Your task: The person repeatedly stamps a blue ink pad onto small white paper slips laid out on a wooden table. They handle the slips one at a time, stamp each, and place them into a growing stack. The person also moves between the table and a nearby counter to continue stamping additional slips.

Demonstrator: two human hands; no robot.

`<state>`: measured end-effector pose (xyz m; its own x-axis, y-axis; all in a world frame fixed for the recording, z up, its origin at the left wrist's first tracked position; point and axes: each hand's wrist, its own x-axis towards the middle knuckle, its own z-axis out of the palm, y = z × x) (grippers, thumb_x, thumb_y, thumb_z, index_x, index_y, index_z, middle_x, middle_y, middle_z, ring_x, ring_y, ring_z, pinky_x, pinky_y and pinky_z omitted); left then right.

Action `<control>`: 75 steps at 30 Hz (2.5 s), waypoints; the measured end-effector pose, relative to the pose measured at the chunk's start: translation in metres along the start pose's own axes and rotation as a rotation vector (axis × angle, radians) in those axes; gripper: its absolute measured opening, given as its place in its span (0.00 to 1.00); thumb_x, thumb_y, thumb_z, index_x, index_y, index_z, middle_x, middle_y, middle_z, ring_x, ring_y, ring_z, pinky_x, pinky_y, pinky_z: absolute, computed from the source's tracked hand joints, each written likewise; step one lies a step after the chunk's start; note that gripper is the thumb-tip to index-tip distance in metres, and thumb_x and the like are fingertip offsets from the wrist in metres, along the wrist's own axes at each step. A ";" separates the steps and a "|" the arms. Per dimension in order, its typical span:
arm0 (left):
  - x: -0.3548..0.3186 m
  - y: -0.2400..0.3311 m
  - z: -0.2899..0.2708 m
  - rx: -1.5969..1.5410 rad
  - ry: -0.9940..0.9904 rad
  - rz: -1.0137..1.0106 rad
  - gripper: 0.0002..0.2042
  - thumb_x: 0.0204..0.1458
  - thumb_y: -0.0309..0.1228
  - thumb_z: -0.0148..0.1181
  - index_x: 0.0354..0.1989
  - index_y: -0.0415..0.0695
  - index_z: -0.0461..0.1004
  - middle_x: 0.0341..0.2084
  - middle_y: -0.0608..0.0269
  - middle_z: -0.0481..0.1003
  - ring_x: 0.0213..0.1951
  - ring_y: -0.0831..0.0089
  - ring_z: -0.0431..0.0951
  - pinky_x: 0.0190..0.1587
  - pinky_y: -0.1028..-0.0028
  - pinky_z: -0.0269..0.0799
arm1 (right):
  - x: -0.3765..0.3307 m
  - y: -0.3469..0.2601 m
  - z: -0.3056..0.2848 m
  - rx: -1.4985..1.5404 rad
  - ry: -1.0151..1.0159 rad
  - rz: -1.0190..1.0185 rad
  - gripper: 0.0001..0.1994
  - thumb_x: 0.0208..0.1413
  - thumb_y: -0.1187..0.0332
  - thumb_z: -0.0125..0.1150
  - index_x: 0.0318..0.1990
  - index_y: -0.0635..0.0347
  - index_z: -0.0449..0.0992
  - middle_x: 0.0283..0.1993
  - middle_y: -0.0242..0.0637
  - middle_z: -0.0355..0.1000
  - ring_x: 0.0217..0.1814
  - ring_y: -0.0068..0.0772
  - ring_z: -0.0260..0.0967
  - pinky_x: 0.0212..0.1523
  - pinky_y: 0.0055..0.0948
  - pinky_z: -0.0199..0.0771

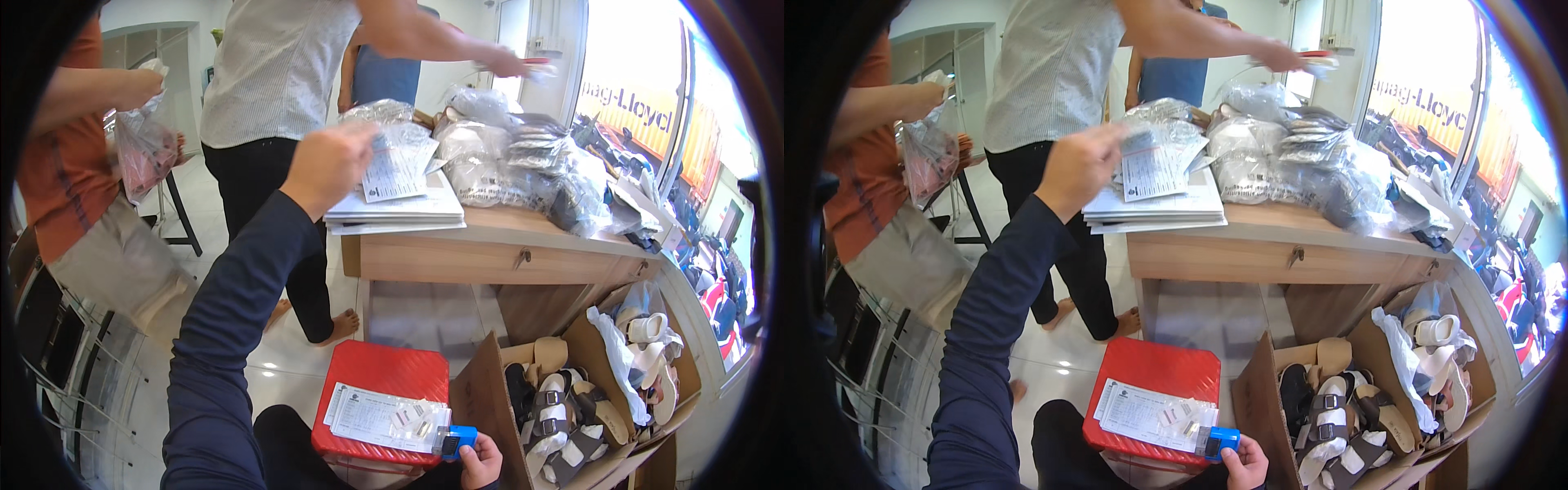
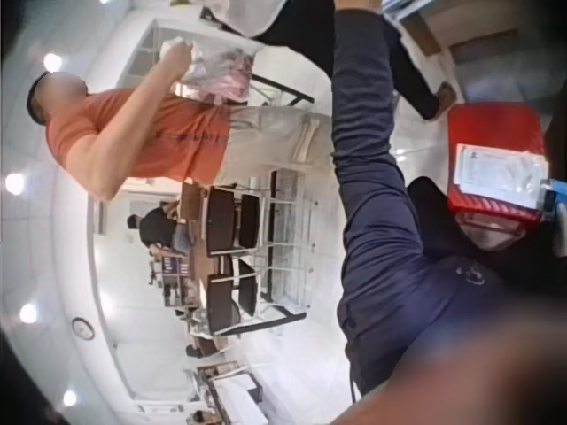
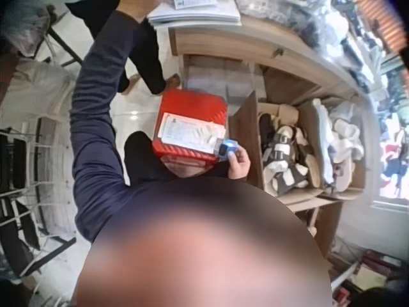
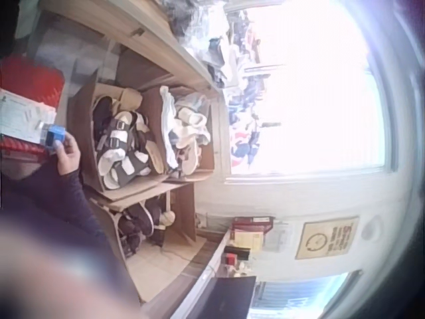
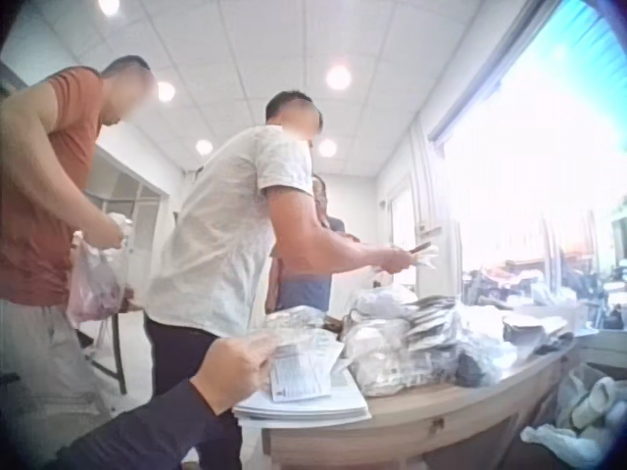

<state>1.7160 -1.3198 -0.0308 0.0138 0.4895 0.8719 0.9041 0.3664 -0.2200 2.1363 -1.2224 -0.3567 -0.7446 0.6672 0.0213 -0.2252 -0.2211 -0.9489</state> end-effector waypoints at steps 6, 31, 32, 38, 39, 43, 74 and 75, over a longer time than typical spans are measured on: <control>-0.080 0.041 -0.047 -0.360 0.371 0.199 0.21 0.44 0.18 0.62 0.49 0.42 0.71 0.51 0.47 0.77 0.51 0.50 0.79 0.53 0.62 0.76 | 0.009 0.000 0.001 -0.026 0.015 0.000 0.18 0.57 0.74 0.60 0.55 0.71 0.71 0.54 0.44 0.74 0.55 0.37 0.72 0.61 0.36 0.67; -0.304 0.122 0.036 -0.622 -0.842 -0.298 0.30 0.45 0.42 0.68 0.59 0.45 0.72 0.62 0.49 0.66 0.68 0.50 0.58 0.69 0.47 0.49 | 0.168 -0.034 0.080 -0.925 -0.361 -0.089 0.19 0.55 0.79 0.64 0.54 0.71 0.70 0.47 0.40 0.75 0.49 0.25 0.73 0.52 0.25 0.73; -0.302 0.126 0.041 -0.588 -0.870 -0.273 0.34 0.43 0.46 0.69 0.60 0.46 0.71 0.62 0.49 0.66 0.68 0.50 0.57 0.69 0.45 0.47 | 0.173 -0.033 0.083 -0.974 -0.371 -0.144 0.19 0.54 0.78 0.65 0.54 0.70 0.71 0.46 0.41 0.76 0.48 0.27 0.74 0.51 0.26 0.73; -0.301 0.125 0.068 -0.500 -0.863 -0.324 0.34 0.44 0.47 0.69 0.59 0.43 0.71 0.58 0.50 0.68 0.62 0.53 0.64 0.68 0.49 0.50 | 0.189 -0.032 0.102 -1.280 -0.439 -0.328 0.20 0.49 0.69 0.70 0.50 0.63 0.75 0.42 0.48 0.78 0.44 0.44 0.78 0.47 0.33 0.76; -0.302 0.124 0.070 -0.507 -0.872 -0.337 0.33 0.43 0.47 0.69 0.58 0.43 0.72 0.57 0.50 0.68 0.62 0.53 0.64 0.68 0.49 0.50 | 0.189 -0.032 0.104 -1.296 -0.456 -0.328 0.20 0.49 0.68 0.70 0.50 0.63 0.75 0.42 0.48 0.78 0.45 0.46 0.78 0.46 0.34 0.76; -0.308 0.125 0.067 -0.582 -0.798 -0.356 0.31 0.42 0.48 0.71 0.53 0.42 0.77 0.58 0.52 0.68 0.61 0.54 0.64 0.65 0.53 0.53 | 0.191 -0.030 0.106 -1.343 -0.466 -0.340 0.19 0.49 0.67 0.70 0.49 0.62 0.76 0.43 0.49 0.77 0.45 0.49 0.77 0.46 0.36 0.76; -0.325 0.129 0.063 -0.564 -0.751 -0.545 0.45 0.38 0.47 0.74 0.65 0.41 0.61 0.62 0.47 0.64 0.68 0.52 0.57 0.71 0.50 0.42 | 0.220 -0.035 0.129 -1.198 -0.446 -0.346 0.20 0.48 0.68 0.72 0.49 0.62 0.76 0.42 0.46 0.79 0.42 0.40 0.79 0.45 0.32 0.77; -0.324 0.129 0.063 -0.562 -0.751 -0.552 0.46 0.37 0.47 0.75 0.66 0.41 0.60 0.62 0.46 0.64 0.68 0.51 0.57 0.71 0.50 0.41 | 0.221 -0.028 0.134 -1.220 -0.476 -0.345 0.20 0.48 0.68 0.72 0.49 0.61 0.76 0.42 0.47 0.79 0.43 0.42 0.79 0.45 0.33 0.77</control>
<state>1.8010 -1.3817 -0.3695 -0.5463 0.7973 0.2566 0.7740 0.3634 0.5185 1.8935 -1.1645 -0.2834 -0.9633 0.1964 0.1832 0.0683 0.8389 -0.5399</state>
